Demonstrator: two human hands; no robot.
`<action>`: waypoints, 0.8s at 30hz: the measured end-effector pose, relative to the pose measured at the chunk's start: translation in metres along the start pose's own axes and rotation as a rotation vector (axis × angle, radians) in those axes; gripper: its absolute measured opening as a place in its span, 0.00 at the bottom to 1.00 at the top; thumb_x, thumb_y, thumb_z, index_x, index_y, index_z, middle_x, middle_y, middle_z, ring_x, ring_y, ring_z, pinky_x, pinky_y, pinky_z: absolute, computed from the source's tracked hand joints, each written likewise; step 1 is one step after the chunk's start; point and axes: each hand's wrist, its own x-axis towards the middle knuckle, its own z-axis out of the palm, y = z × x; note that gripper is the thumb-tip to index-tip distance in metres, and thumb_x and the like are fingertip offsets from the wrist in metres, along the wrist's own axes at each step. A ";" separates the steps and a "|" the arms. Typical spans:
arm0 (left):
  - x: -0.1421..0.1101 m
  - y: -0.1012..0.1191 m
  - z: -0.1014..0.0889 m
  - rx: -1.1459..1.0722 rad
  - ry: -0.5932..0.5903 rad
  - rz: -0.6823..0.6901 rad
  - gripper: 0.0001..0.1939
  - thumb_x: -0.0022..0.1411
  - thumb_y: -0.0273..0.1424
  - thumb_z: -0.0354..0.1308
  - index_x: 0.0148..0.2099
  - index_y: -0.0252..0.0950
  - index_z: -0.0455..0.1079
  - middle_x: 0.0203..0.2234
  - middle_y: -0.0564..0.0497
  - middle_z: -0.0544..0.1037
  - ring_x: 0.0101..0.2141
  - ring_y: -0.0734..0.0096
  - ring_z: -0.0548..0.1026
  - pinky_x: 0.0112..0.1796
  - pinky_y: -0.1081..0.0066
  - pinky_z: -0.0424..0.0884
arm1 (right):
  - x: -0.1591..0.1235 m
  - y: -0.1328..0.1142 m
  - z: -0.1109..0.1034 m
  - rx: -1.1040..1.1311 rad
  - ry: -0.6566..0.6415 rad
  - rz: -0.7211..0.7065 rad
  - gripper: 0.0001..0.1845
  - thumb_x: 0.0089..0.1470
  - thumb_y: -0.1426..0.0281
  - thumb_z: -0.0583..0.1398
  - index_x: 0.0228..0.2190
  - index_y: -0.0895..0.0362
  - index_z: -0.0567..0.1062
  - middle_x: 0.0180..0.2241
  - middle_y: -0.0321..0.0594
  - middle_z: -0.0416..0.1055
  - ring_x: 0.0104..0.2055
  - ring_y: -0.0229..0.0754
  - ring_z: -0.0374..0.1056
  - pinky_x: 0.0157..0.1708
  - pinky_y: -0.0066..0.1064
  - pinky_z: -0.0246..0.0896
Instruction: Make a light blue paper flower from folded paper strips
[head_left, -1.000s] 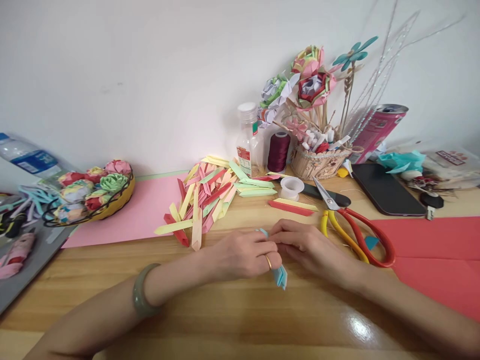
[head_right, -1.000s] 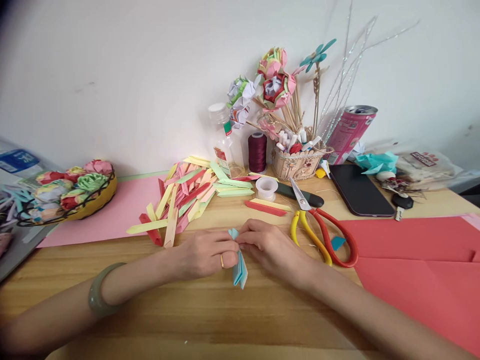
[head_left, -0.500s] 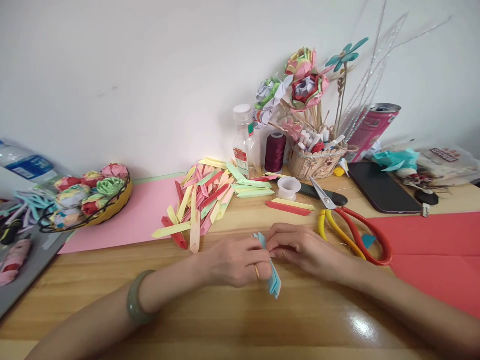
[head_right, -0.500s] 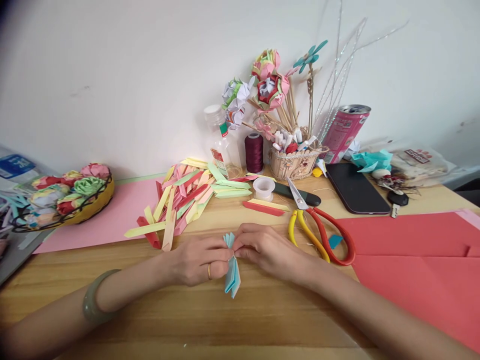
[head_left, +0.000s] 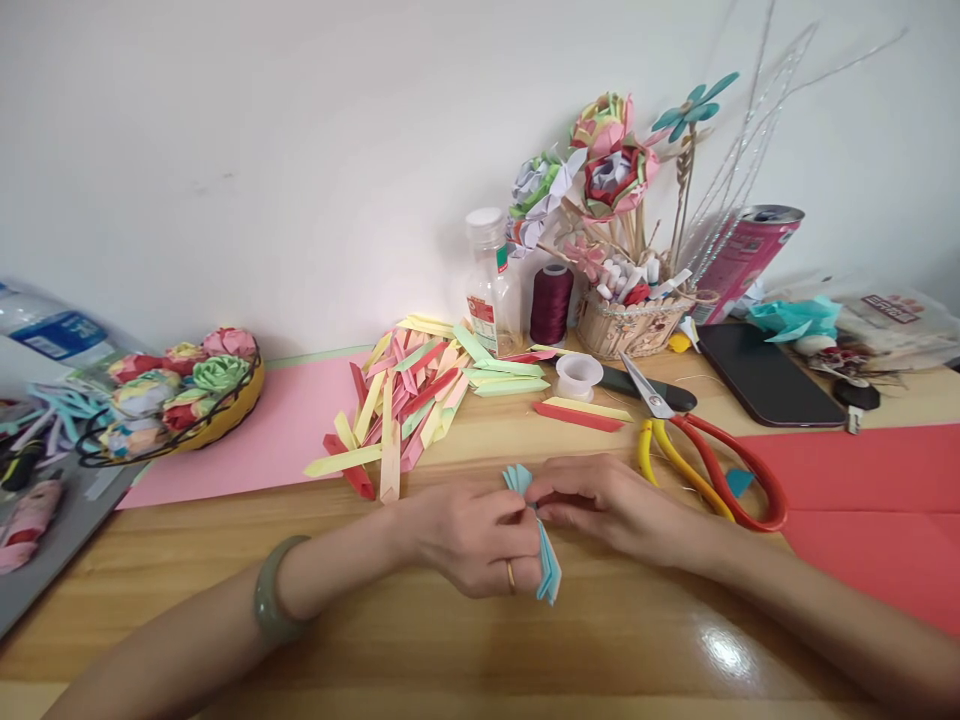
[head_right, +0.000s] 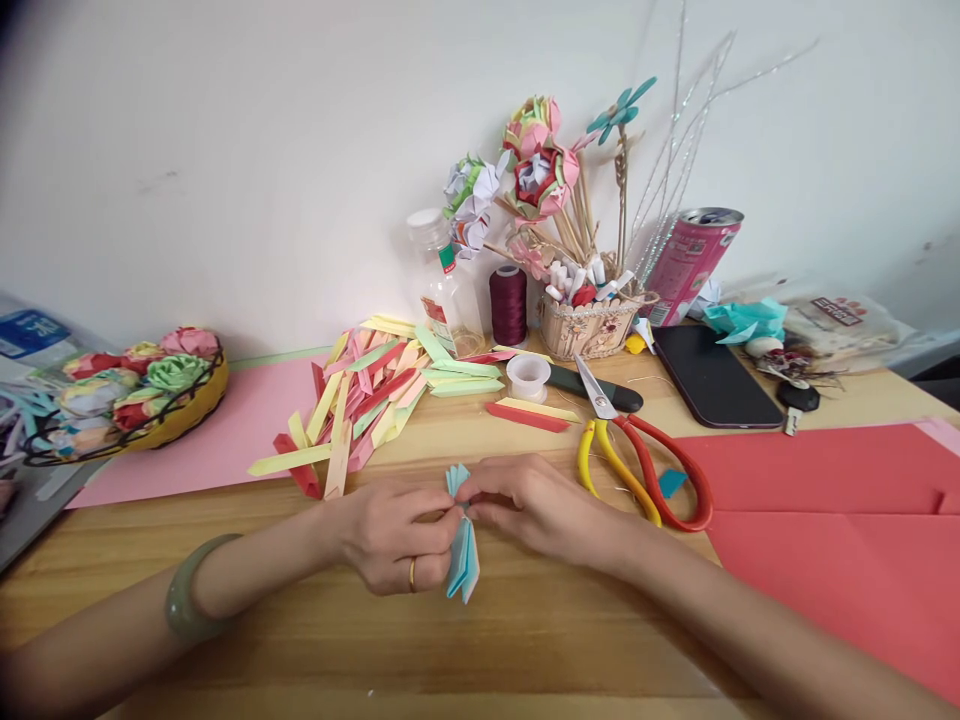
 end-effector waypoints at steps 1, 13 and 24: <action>0.000 0.000 0.001 0.003 -0.023 0.023 0.10 0.56 0.24 0.46 0.25 0.39 0.63 0.25 0.52 0.74 0.23 0.72 0.67 0.23 0.72 0.61 | 0.000 -0.001 -0.001 -0.008 -0.016 -0.004 0.10 0.57 0.73 0.52 0.36 0.58 0.72 0.32 0.38 0.72 0.34 0.35 0.67 0.34 0.25 0.60; -0.001 -0.006 0.004 -0.052 -0.001 0.136 0.09 0.55 0.26 0.50 0.23 0.39 0.60 0.22 0.53 0.71 0.19 0.74 0.63 0.18 0.72 0.57 | -0.002 -0.001 0.002 -0.174 0.102 0.152 0.06 0.48 0.78 0.54 0.28 0.58 0.70 0.24 0.34 0.70 0.24 0.33 0.64 0.24 0.23 0.57; -0.006 -0.006 0.006 -0.145 -0.235 0.082 0.07 0.55 0.27 0.48 0.27 0.41 0.63 0.26 0.52 0.72 0.22 0.73 0.66 0.19 0.72 0.59 | 0.001 -0.006 -0.004 -0.150 -0.061 0.007 0.12 0.55 0.76 0.53 0.38 0.57 0.74 0.37 0.40 0.72 0.39 0.38 0.68 0.38 0.28 0.61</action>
